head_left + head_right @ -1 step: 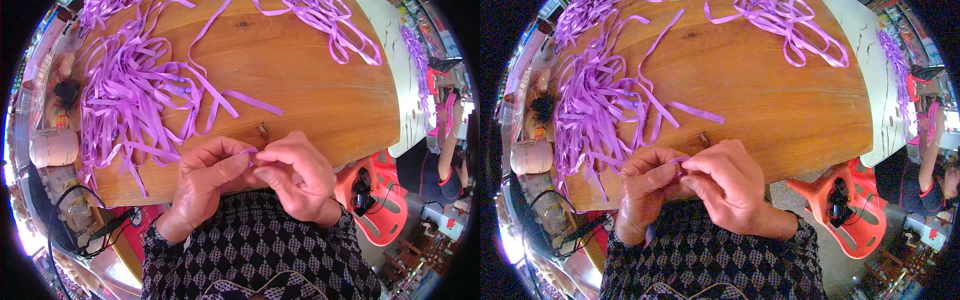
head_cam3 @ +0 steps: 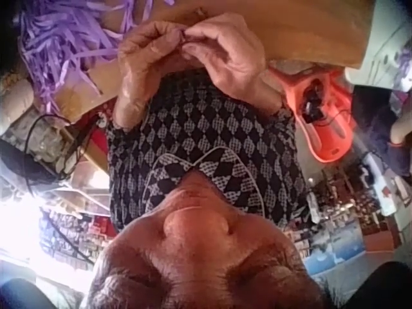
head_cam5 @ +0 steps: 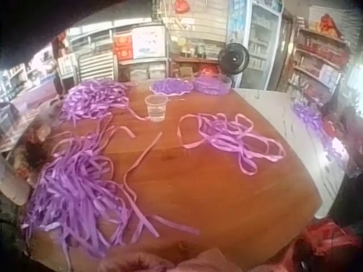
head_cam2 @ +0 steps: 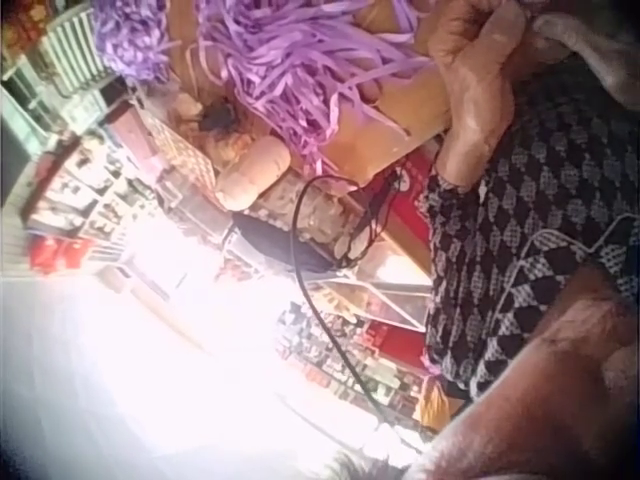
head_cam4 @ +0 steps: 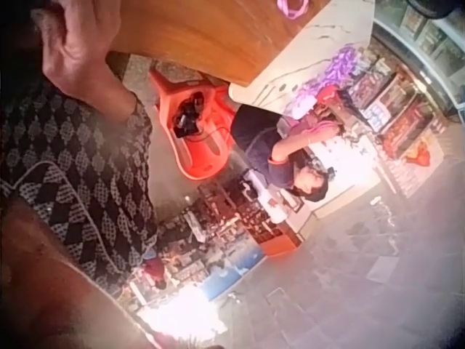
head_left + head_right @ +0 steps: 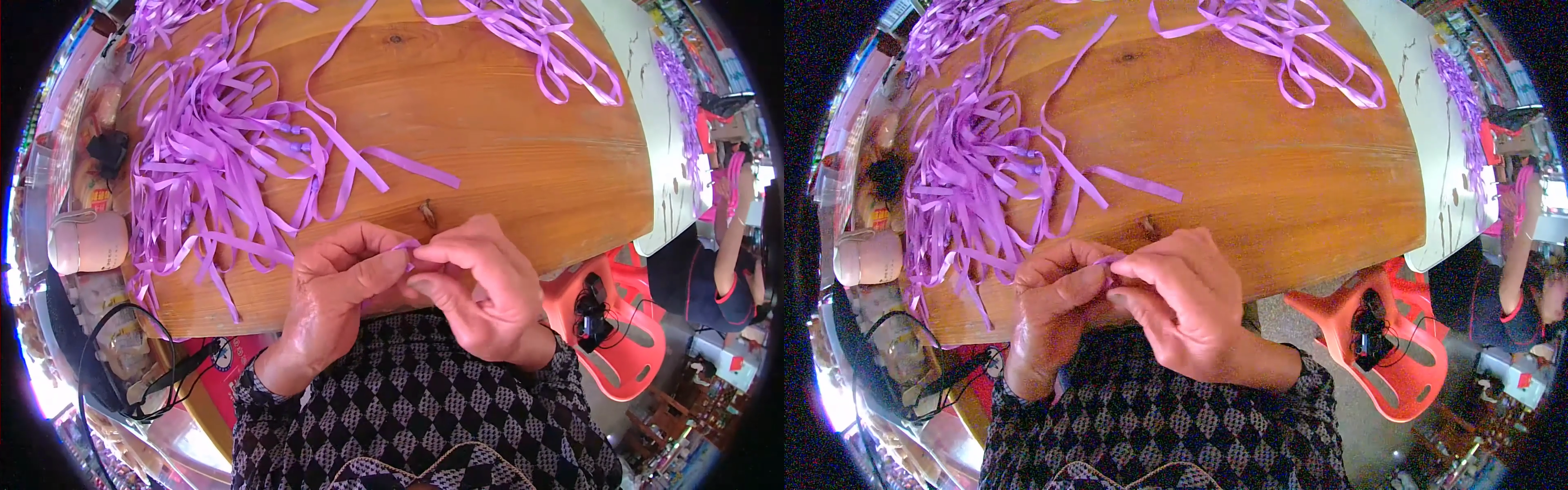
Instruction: The person ties knots in purple ribbons by hand, pulling each ribbon taut and then folding and looping it to form a knot. They repeat this process for each ribbon, picking up new ones from the pile on the wooden table.
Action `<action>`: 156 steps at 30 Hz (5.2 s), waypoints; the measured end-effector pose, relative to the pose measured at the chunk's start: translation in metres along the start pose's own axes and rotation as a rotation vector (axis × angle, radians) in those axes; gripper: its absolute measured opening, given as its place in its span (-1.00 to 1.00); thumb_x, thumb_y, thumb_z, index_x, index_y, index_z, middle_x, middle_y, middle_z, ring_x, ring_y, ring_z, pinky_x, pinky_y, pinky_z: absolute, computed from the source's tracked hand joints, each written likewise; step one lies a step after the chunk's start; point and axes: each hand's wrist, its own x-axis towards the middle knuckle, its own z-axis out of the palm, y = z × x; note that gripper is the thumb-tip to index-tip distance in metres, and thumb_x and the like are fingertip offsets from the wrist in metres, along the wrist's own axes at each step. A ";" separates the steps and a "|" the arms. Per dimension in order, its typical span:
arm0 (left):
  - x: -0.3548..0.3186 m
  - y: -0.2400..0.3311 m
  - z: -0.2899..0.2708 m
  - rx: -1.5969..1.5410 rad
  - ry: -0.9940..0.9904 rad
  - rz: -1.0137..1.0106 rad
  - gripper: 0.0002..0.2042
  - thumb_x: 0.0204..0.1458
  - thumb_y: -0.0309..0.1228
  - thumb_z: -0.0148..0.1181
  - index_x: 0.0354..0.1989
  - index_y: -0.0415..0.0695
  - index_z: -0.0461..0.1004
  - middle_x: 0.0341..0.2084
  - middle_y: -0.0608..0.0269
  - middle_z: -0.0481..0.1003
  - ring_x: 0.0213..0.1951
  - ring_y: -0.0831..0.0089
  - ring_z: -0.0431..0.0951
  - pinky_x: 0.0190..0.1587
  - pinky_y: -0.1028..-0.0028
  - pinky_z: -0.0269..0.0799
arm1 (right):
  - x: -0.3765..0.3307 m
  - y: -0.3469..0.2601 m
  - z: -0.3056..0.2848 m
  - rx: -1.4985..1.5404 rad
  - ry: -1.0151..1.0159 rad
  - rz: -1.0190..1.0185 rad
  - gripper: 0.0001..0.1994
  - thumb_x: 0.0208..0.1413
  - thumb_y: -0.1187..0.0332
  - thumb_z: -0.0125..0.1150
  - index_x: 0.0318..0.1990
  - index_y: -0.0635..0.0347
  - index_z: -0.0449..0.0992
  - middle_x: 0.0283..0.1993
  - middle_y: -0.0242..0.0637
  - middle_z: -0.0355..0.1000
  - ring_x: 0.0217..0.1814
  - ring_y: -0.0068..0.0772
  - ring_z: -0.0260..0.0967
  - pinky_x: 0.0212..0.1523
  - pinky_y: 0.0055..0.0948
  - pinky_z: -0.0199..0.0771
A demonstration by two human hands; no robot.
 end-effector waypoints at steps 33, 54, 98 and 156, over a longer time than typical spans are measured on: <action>-0.017 0.019 0.006 0.270 0.079 0.546 -0.63 -0.07 -0.70 -0.01 -0.02 -0.31 0.21 -0.29 0.15 0.37 -0.58 0.65 0.34 -0.56 0.71 0.28 | 0.010 -0.002 -0.014 0.543 -0.111 0.433 -0.90 -0.16 0.58 0.16 -0.49 0.33 0.35 -0.41 -0.16 0.34 -0.40 -0.50 0.23 -0.36 -0.56 0.24; -0.026 0.022 -0.020 0.640 0.304 0.843 -0.76 -0.22 -0.77 0.02 -0.34 -0.25 0.41 -0.36 0.17 0.43 -0.50 0.55 0.42 -0.53 0.63 0.32 | -0.002 -0.002 -0.022 0.756 -0.252 0.635 -0.94 -0.19 0.64 0.08 -0.52 0.34 0.34 -0.42 -0.12 0.36 -0.41 -0.47 0.25 -0.40 -0.55 0.23; -0.001 0.005 0.004 0.889 -0.002 0.466 -0.88 -0.14 -0.52 0.24 -0.39 -0.25 0.52 -0.60 0.23 0.46 -0.57 0.54 0.42 -0.51 0.60 0.29 | 0.017 0.016 -0.021 0.025 -0.126 -0.079 -0.85 -0.25 0.62 0.24 -0.46 0.27 0.42 -0.42 -0.24 0.43 -0.46 -0.35 0.29 -0.42 -0.47 0.27; -0.002 0.008 0.004 0.368 -0.017 -0.004 -0.89 -0.11 -0.51 0.25 -0.46 -0.28 0.48 -0.59 0.36 0.47 -0.54 0.73 0.36 -0.51 0.73 0.26 | 0.009 0.021 -0.023 0.268 -0.235 -0.067 -0.82 -0.27 0.59 0.27 -0.42 0.29 0.45 -0.46 -0.24 0.42 -0.44 -0.34 0.34 -0.41 -0.42 0.26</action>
